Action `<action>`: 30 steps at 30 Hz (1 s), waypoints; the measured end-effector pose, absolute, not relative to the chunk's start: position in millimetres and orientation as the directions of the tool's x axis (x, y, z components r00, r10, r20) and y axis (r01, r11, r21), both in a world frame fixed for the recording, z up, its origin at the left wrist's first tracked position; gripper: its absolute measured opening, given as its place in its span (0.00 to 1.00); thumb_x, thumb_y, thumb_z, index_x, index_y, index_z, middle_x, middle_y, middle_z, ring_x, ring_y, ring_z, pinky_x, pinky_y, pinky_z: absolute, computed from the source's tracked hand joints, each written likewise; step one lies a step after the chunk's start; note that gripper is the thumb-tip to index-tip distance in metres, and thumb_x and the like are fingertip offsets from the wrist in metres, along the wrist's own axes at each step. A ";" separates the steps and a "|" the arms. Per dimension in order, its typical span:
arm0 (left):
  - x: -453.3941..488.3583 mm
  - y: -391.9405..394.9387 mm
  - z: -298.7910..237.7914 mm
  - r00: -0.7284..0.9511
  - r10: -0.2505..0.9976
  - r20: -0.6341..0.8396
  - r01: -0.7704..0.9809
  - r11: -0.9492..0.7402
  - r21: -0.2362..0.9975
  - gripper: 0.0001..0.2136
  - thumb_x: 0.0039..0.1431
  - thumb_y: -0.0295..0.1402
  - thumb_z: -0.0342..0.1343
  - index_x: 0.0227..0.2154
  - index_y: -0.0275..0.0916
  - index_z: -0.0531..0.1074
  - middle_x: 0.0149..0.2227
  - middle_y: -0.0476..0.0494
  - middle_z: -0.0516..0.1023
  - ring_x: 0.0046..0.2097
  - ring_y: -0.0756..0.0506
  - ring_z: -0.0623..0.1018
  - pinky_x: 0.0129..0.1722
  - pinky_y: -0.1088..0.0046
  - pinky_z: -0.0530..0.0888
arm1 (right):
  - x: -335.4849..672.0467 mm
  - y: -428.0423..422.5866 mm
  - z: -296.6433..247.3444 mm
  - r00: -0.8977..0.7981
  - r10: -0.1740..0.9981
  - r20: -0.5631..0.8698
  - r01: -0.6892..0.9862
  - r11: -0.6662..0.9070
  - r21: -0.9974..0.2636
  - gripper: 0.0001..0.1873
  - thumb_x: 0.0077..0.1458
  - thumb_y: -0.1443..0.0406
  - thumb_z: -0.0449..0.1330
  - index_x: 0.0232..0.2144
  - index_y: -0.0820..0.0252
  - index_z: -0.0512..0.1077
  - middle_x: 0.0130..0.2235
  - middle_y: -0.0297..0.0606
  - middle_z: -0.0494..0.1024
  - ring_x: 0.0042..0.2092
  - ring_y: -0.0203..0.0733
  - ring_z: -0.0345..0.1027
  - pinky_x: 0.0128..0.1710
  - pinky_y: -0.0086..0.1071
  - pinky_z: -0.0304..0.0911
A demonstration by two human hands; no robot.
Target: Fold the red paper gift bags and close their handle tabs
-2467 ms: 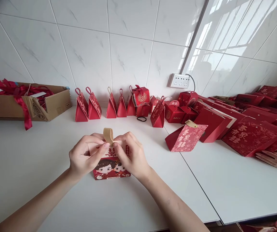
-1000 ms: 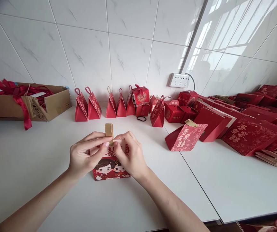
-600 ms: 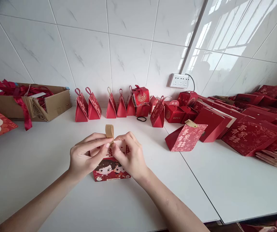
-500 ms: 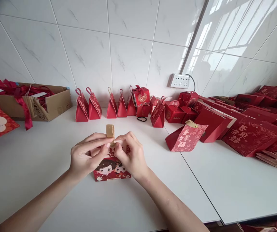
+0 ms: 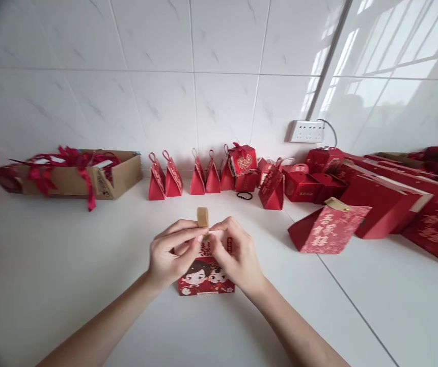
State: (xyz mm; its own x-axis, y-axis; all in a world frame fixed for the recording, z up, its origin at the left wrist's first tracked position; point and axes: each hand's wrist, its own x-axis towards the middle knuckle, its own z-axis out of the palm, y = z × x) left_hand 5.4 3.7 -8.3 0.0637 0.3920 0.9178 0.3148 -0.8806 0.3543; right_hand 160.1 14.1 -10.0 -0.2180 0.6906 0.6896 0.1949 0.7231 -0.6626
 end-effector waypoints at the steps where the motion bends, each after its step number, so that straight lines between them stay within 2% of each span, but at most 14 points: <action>1: 6.2 3.6 -9.1 0.055 0.404 0.913 0.313 -0.875 0.368 0.14 0.56 0.19 0.56 0.42 0.41 0.78 0.37 0.46 0.80 0.33 0.53 0.80 0.29 0.85 0.78 | 160.5 14.2 -10.4 -0.219 0.687 0.692 0.181 0.726 -0.663 0.07 0.61 0.64 0.55 0.31 0.58 0.70 0.27 0.32 0.69 0.27 0.34 0.62 0.26 0.28 0.59; 6: 10.0 3.2 -11.6 0.032 0.472 0.881 0.188 -0.868 0.459 0.12 0.58 0.22 0.55 0.41 0.39 0.79 0.38 0.44 0.80 0.35 0.51 0.81 0.31 0.81 0.80 | 161.7 14.5 -12.0 -0.229 0.674 0.702 0.144 0.737 -0.660 0.07 0.62 0.64 0.56 0.31 0.57 0.71 0.26 0.31 0.67 0.25 0.32 0.59 0.23 0.27 0.55; 10: 11.4 2.5 -12.4 0.027 0.499 0.866 0.156 -0.858 0.489 0.11 0.59 0.23 0.54 0.41 0.40 0.78 0.38 0.43 0.80 0.36 0.50 0.81 0.31 0.79 0.82 | 162.2 13.9 -11.3 -0.241 0.667 0.705 0.135 0.742 -0.656 0.07 0.63 0.64 0.55 0.32 0.56 0.70 0.26 0.31 0.67 0.25 0.32 0.60 0.23 0.27 0.56; 16: 11.1 4.2 -14.5 0.020 0.466 0.885 0.144 -0.877 0.459 0.12 0.59 0.23 0.55 0.42 0.40 0.78 0.38 0.43 0.79 0.36 0.50 0.81 0.32 0.80 0.82 | 163.3 13.3 -11.0 -0.250 0.663 0.706 0.149 0.746 -0.649 0.07 0.63 0.64 0.55 0.32 0.56 0.70 0.26 0.31 0.67 0.26 0.33 0.61 0.22 0.27 0.56; 21: 11.0 5.2 -13.1 0.015 0.392 0.920 0.237 -0.895 0.377 0.12 0.58 0.22 0.58 0.42 0.40 0.78 0.36 0.45 0.79 0.35 0.51 0.81 0.34 0.79 0.81 | 163.4 12.5 -10.4 -0.254 0.661 0.706 0.146 0.748 -0.648 0.07 0.62 0.64 0.56 0.32 0.56 0.71 0.26 0.32 0.69 0.26 0.34 0.62 0.24 0.28 0.58; 30: 9.2 1.3 -9.3 0.027 0.447 0.894 0.211 -0.877 0.432 0.13 0.57 0.20 0.57 0.42 0.41 0.78 0.37 0.45 0.79 0.36 0.51 0.81 0.34 0.81 0.80 | 160.0 11.9 -8.8 -0.232 0.669 0.706 0.170 0.742 -0.648 0.08 0.62 0.63 0.55 0.31 0.57 0.70 0.27 0.34 0.70 0.28 0.36 0.64 0.26 0.30 0.60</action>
